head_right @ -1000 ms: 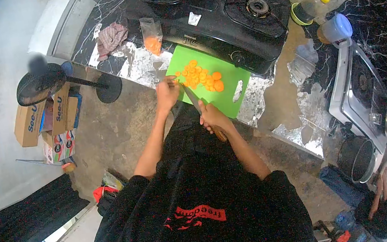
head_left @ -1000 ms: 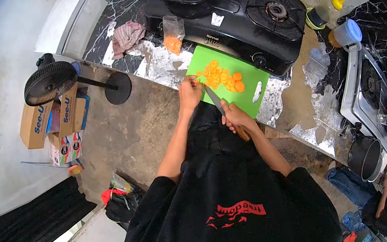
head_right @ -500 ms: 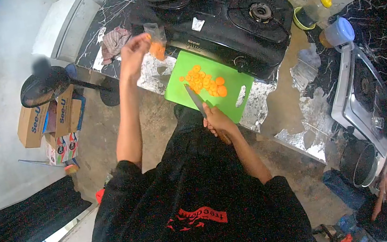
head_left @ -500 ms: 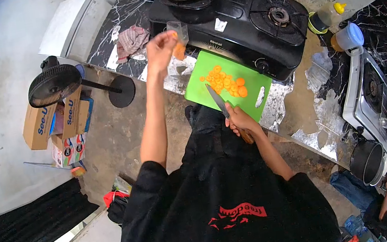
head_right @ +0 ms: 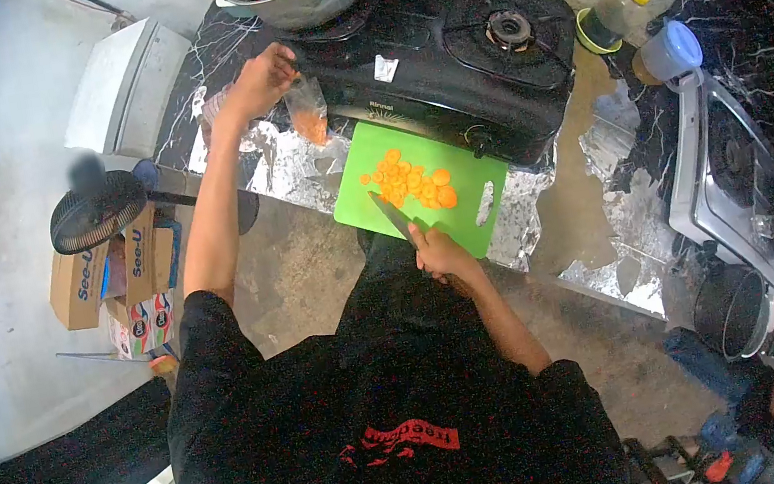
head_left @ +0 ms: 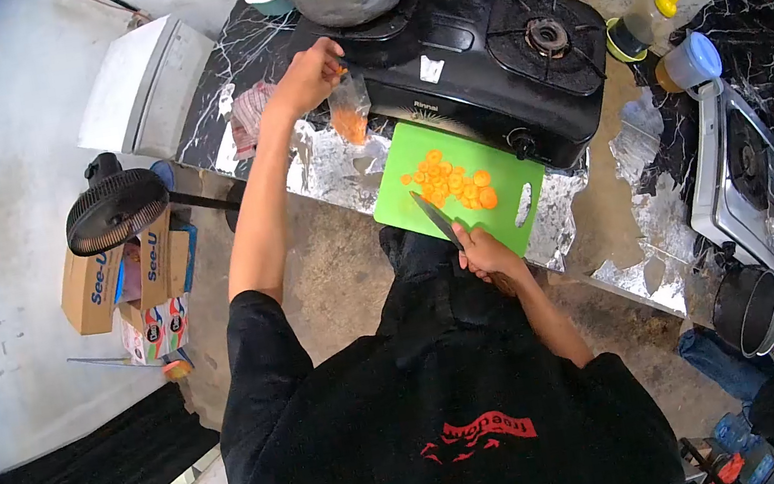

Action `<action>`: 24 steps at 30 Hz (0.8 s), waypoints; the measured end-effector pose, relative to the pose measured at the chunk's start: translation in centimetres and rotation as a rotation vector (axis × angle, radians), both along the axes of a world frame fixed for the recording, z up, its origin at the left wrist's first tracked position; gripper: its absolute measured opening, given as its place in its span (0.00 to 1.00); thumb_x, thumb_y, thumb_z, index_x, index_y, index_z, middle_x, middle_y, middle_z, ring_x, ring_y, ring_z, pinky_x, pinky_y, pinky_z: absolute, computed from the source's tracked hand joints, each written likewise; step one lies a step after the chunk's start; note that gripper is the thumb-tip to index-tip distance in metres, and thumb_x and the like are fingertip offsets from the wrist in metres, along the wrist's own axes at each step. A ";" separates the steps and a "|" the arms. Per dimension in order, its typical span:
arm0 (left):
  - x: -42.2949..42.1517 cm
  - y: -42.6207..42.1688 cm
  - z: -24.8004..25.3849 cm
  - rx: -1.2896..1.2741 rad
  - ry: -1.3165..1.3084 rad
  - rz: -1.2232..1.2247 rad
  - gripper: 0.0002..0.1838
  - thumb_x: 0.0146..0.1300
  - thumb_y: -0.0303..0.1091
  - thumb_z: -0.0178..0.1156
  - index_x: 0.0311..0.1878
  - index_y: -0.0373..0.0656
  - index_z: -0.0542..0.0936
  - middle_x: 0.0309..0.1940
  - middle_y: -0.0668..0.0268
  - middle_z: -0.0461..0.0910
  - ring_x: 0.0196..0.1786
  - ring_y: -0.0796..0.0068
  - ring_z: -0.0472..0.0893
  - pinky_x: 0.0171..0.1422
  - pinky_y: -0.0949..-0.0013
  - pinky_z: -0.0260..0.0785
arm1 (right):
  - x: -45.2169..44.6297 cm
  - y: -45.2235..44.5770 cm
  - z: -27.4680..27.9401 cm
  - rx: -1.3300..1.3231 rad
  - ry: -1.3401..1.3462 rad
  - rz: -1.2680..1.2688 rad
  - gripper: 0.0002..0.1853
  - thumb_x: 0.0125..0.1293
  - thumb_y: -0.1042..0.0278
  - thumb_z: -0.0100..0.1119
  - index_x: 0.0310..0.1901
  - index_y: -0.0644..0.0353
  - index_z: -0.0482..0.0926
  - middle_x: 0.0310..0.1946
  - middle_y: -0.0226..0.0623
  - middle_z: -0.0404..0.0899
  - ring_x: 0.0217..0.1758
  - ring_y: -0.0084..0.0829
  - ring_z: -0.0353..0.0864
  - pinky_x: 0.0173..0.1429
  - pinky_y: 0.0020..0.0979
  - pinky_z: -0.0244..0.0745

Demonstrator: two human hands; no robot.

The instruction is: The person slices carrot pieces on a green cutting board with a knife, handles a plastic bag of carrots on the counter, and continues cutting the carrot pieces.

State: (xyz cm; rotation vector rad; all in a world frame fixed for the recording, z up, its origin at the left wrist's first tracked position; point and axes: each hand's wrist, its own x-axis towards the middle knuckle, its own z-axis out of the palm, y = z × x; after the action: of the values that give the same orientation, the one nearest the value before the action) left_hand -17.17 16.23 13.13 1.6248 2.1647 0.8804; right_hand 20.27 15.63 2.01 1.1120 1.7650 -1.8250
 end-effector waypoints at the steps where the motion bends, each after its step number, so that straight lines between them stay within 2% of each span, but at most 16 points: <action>1: -0.2 -0.1 0.1 -0.023 -0.002 -0.047 0.15 0.50 0.17 0.59 0.43 0.35 0.72 0.30 0.57 0.80 0.35 0.62 0.81 0.41 0.65 0.73 | 0.0 0.0 0.0 0.006 0.002 0.003 0.36 0.71 0.38 0.31 0.19 0.64 0.69 0.10 0.31 0.62 0.08 0.24 0.61 0.12 0.28 0.59; 3: -0.6 -0.1 0.3 -0.047 -0.002 -0.099 0.16 0.50 0.16 0.58 0.44 0.36 0.72 0.31 0.56 0.80 0.35 0.59 0.81 0.41 0.64 0.73 | 0.0 0.1 0.0 0.007 0.003 0.001 0.36 0.71 0.38 0.31 0.19 0.64 0.69 0.10 0.30 0.62 0.09 0.25 0.61 0.12 0.29 0.59; 5: -1.0 -0.2 0.4 -0.047 0.128 -0.130 0.16 0.50 0.16 0.57 0.44 0.38 0.72 0.30 0.56 0.80 0.35 0.57 0.81 0.40 0.63 0.72 | -0.2 0.1 -0.1 0.010 0.006 0.006 0.35 0.71 0.39 0.32 0.19 0.64 0.69 0.09 0.30 0.61 0.09 0.25 0.62 0.12 0.29 0.59; 8: -1.2 -0.1 0.8 -0.046 0.116 -0.138 0.16 0.50 0.16 0.58 0.43 0.37 0.73 0.29 0.56 0.81 0.36 0.56 0.81 0.39 0.63 0.72 | -0.4 0.0 0.4 0.043 -0.012 0.016 0.34 0.72 0.40 0.33 0.19 0.63 0.69 0.09 0.29 0.60 0.09 0.24 0.61 0.13 0.29 0.58; 9: -1.2 -0.1 1.1 -0.046 0.116 -0.138 0.16 0.50 0.16 0.58 0.43 0.37 0.73 0.29 0.56 0.81 0.36 0.56 0.81 0.39 0.63 0.72 | -0.5 0.0 0.8 0.028 -0.009 -0.003 0.34 0.72 0.40 0.34 0.18 0.62 0.68 0.09 0.29 0.60 0.09 0.24 0.60 0.13 0.28 0.57; 11: -1.0 0.0 1.6 -0.156 0.132 -0.159 0.13 0.50 0.14 0.57 0.41 0.35 0.75 0.30 0.57 0.81 0.37 0.62 0.82 0.41 0.65 0.73 | -0.5 -0.1 1.0 0.013 -0.007 -0.021 0.34 0.72 0.41 0.34 0.18 0.62 0.68 0.09 0.29 0.59 0.08 0.24 0.59 0.12 0.28 0.56; 15: -1.2 -0.2 1.4 -0.152 0.172 -0.235 0.11 0.49 0.14 0.57 0.37 0.34 0.77 0.31 0.56 0.82 0.38 0.61 0.82 0.42 0.65 0.73 | -0.8 -0.2 1.3 0.026 -0.012 -0.015 0.33 0.71 0.40 0.35 0.18 0.61 0.68 0.09 0.28 0.60 0.08 0.24 0.59 0.13 0.28 0.55; 17: -1.0 -0.3 1.5 -0.062 0.259 -0.246 0.07 0.48 0.17 0.61 0.32 0.36 0.79 0.28 0.56 0.82 0.35 0.60 0.83 0.39 0.63 0.74 | -0.8 -0.2 1.3 0.024 -0.022 -0.017 0.33 0.71 0.40 0.35 0.18 0.61 0.68 0.09 0.28 0.60 0.08 0.24 0.59 0.13 0.28 0.55; 24: -1.2 -0.3 1.1 0.029 0.276 -0.193 0.08 0.48 0.20 0.62 0.34 0.37 0.80 0.28 0.57 0.82 0.34 0.58 0.82 0.39 0.63 0.74 | -0.6 -0.5 0.6 0.054 0.012 0.008 0.33 0.72 0.42 0.34 0.18 0.62 0.68 0.07 0.28 0.59 0.07 0.25 0.59 0.12 0.28 0.55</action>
State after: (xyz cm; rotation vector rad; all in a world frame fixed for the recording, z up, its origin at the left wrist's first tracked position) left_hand -18.33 15.96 14.21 2.0336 2.1243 0.6670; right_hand 19.71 15.17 2.61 1.1146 1.8326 -1.7932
